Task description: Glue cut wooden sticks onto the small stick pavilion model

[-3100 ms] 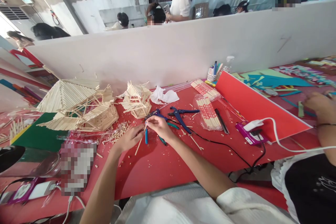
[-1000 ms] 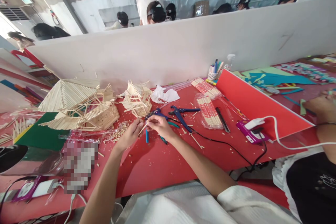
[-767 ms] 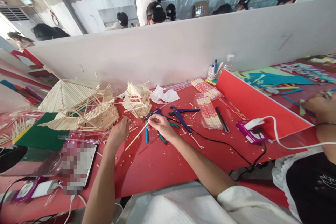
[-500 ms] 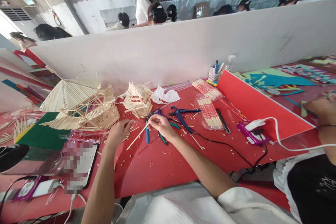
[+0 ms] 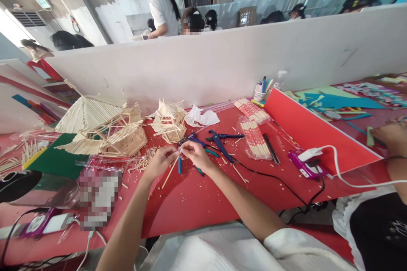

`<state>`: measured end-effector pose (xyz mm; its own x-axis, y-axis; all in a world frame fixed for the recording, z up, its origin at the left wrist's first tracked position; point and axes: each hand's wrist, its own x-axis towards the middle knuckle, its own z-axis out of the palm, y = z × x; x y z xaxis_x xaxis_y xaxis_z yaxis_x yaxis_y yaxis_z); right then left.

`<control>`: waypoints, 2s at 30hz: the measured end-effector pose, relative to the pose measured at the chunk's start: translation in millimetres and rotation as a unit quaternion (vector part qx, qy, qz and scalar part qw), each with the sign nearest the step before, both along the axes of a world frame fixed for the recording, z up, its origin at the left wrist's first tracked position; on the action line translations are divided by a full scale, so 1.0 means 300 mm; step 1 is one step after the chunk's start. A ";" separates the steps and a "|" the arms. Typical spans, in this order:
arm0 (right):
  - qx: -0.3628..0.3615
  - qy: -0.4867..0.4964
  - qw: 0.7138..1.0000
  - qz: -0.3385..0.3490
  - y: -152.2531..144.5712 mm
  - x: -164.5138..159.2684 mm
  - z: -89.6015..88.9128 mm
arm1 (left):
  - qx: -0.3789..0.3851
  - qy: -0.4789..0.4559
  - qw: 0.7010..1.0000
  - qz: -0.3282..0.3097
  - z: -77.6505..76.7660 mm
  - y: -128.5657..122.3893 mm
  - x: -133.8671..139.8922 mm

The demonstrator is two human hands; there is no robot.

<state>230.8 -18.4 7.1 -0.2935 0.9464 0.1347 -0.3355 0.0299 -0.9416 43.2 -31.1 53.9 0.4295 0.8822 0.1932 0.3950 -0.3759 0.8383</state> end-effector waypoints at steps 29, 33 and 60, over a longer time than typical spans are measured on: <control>-0.030 0.003 0.999 -0.019 0.008 0.023 0.010 | -0.141 -0.257 0.954 0.061 0.001 0.012 -0.040; -0.039 0.016 0.999 -0.030 0.014 0.031 0.016 | -0.038 0.062 0.984 0.165 0.023 0.032 -0.141; 0.164 -0.257 0.945 -0.118 0.063 0.133 0.037 | -0.071 -0.005 0.997 -0.044 -0.043 0.025 -0.041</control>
